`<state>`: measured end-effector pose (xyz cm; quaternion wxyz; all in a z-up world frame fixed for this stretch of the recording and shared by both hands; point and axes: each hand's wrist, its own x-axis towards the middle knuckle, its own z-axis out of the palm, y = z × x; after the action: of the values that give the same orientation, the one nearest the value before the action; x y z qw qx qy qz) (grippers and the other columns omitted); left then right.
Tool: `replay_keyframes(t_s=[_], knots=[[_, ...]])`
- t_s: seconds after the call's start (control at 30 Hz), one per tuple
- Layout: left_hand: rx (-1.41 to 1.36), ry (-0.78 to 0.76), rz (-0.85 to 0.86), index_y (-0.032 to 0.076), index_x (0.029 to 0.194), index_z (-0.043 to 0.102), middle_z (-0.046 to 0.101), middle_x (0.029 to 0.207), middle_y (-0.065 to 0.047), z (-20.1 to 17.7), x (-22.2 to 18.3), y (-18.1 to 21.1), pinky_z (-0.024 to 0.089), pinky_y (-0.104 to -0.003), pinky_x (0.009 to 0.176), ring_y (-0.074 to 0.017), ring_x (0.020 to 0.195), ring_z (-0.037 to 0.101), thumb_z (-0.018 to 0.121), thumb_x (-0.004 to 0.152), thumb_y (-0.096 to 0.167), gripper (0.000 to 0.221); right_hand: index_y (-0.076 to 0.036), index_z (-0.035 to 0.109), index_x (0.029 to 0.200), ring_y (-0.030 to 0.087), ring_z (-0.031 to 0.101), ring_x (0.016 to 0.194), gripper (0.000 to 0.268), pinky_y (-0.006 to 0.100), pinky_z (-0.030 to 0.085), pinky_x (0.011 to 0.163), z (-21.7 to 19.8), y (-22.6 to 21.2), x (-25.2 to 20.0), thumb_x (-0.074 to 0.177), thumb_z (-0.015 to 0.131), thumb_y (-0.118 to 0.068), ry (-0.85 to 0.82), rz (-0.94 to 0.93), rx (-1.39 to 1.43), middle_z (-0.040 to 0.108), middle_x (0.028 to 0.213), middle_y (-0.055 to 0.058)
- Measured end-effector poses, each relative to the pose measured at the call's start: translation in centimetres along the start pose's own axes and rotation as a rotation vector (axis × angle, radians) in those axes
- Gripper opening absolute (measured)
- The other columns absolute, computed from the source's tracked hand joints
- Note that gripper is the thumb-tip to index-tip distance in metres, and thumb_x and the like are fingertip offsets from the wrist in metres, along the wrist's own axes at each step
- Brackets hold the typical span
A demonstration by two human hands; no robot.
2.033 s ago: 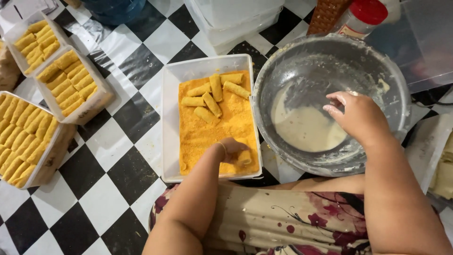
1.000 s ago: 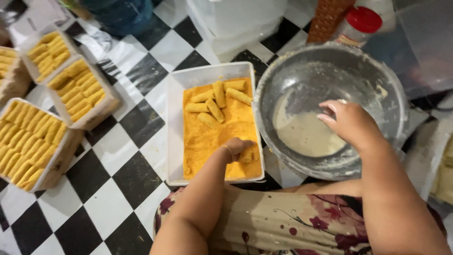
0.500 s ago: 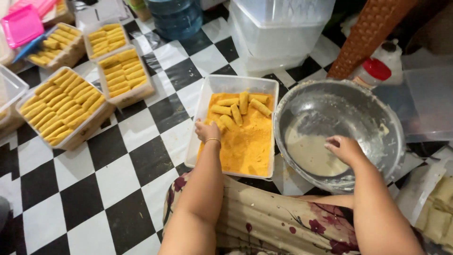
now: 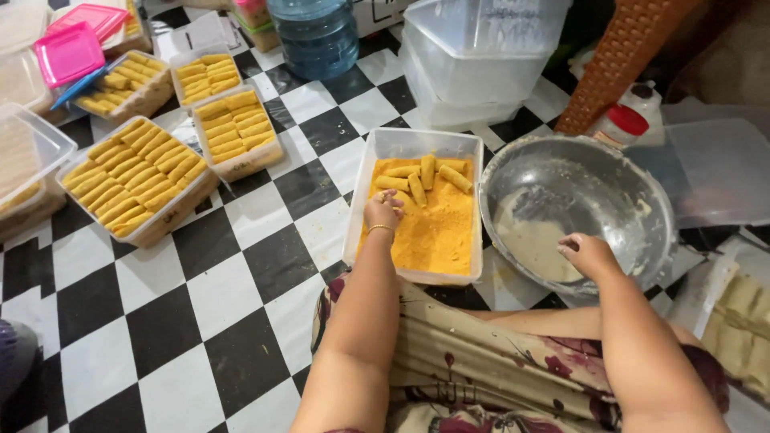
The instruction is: The person dips dough rolls into a bowl of liquid batter and then coats them in orange powder within a plastic container by hand before placing them into smaller white trays.
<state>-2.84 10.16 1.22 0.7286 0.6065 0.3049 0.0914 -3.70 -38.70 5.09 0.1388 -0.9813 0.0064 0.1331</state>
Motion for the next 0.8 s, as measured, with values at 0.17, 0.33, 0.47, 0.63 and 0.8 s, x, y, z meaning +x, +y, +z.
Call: replay_keyframes(t_s=[0.17,0.33,0.47,0.63,0.8], knots=[[0.454,0.058,0.092,0.031,0.086,0.079,0.069,0.053,0.007,-0.5,-1.1,1.1,0.056,-0.024,0.061,-0.0115,0.054,0.07,0.073,0.09,0.045,0.016,-0.024,0.074,0.132,0.032,0.067,0.124,0.039,0.046,0.053,0.105,0.8,0.4,-0.3,0.095,0.069,-0.037,0.137,0.012,0.005,0.079,0.121,0.005],[0.752,-0.04,0.234,0.018,0.122,0.062,0.073,0.079,-0.014,-3.0,1.8,-1.3,0.058,-0.04,0.074,-0.0277,0.074,0.073,0.056,0.097,0.031,0.028,-0.021,0.069,0.141,0.037,0.056,0.135,0.054,0.05,0.043,0.114,0.5,0.1,0.1,0.092,0.074,-0.042,0.341,-0.025,-0.035,0.07,0.132,0.014],[0.95,-0.187,0.377,0.008,0.14,0.047,0.067,0.09,-0.027,-2.8,-1.8,-4.2,0.053,-0.053,0.075,-0.0407,0.084,0.067,0.049,0.103,0.014,0.038,-0.02,0.065,0.143,0.037,0.046,0.145,0.058,0.054,0.034,0.119,-2.5,-1.9,-2.4,0.09,0.076,-0.039,0.458,0.032,0.084,0.067,0.135,0.017],[0.719,-0.229,0.06,0.004,0.105,0.058,0.053,0.079,-0.015,-4.0,-1.7,1.1,0.039,-0.047,0.054,-0.0305,0.064,0.049,0.043,0.108,0.043,0.042,-0.016,0.068,0.131,0.034,0.052,0.131,0.053,0.046,0.038,0.112,-6.8,5.1,-2.6,0.084,0.08,-0.038,0.705,-0.033,0.293,0.064,0.131,0.017],[0.515,-0.148,-0.124,0.008,0.128,0.064,0.054,0.105,-0.01,-3.6,0.1,2.6,0.049,-0.046,0.073,-0.025,0.093,0.047,0.052,0.107,0.048,0.047,-0.005,0.069,0.126,0.035,0.064,0.114,0.046,0.044,0.049,0.099,-9.6,18.3,-7.1,0.089,0.075,-0.033,0.769,0.094,0.348,0.068,0.126,0.016]])
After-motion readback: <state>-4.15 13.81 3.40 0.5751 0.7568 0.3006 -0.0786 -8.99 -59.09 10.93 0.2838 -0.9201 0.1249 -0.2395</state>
